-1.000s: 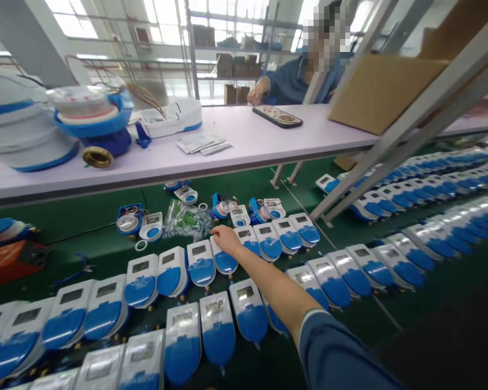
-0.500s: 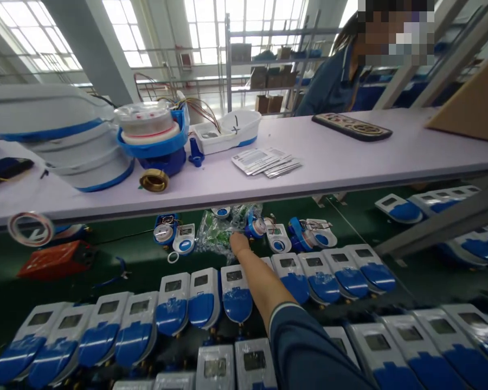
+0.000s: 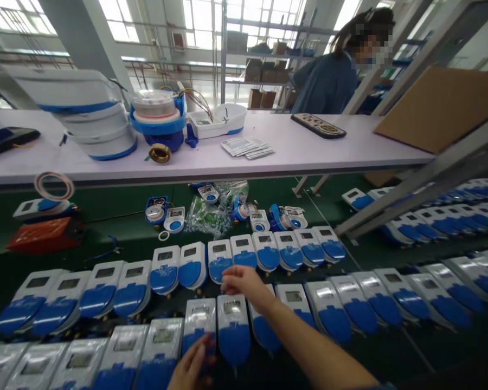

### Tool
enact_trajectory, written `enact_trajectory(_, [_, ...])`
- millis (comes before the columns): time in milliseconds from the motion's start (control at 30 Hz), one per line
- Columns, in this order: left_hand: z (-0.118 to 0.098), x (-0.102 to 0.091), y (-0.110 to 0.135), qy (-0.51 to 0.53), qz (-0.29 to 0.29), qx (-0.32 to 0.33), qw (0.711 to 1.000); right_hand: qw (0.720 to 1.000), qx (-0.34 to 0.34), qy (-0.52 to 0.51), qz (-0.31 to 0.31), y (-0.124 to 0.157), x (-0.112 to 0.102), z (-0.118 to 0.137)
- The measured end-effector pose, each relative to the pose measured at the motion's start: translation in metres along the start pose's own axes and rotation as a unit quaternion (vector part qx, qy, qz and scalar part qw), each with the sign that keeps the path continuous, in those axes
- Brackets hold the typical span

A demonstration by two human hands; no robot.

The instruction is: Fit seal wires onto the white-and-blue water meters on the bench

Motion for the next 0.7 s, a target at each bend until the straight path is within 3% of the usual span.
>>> enact_trajectory(67, [-0.015, 0.020, -0.003, 0.096, 0.017, 0.033, 0.995, 1.000, 0.019, -0.005, -0.010, 0.038, 0.018, -0.056])
enact_trajectory(133, [-0.023, 0.038, 0.005, 0.098, 0.049, 0.043, 0.993, 0.999, 0.030, 0.005, -0.023, 0.067, 0.037, -0.104])
enact_trajectory(233, [-0.020, 0.051, 0.025, 0.028, 0.092, 0.044, 0.994, 0.998, 0.055, 0.009, -0.044, 0.093, 0.056, -0.153])
enact_trajectory(300, [-0.013, 0.046, 0.038, 0.005, 0.100, 0.048, 0.994, 0.994, 0.090, 0.021, -0.051, 0.105, 0.061, -0.174])
enact_trajectory(333, [-0.009, 0.041, 0.043, 0.004, 0.100, 0.048, 0.994, 0.993, 0.089, 0.049, -0.053, 0.111, 0.062, -0.178])
enact_trajectory(400, [0.001, 0.025, 0.049, 0.003, 0.092, 0.042, 0.995, 0.983, 0.024, 0.158, -0.087, 0.126, 0.059, -0.174])
enact_trajectory(500, [0.008, 0.004, 0.054, -0.058, 0.109, 0.058, 0.991, 0.916, -0.122, 0.342, -0.168, 0.149, 0.058, -0.158])
enact_trajectory(600, [0.001, 0.001, 0.067, -0.165, 0.217, 0.124, 0.954, 0.865, -0.191, 0.442, -0.144, 0.155, 0.071, -0.162])
enact_trajectory(700, [-0.007, 0.006, 0.091, -0.185, 0.330, 0.141, 0.915, 0.858, -0.231, 0.441, -0.125, 0.153, 0.079, -0.169])
Point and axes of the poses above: each hand's wrist, its own y-axis away from the middle knuckle, its own x-axis out of the palm, z = x × y, the point moved 7 cm from there along -y, towards the middle knuckle, and after that the axes turned 13 degrees about x, right-handed, at the moved point
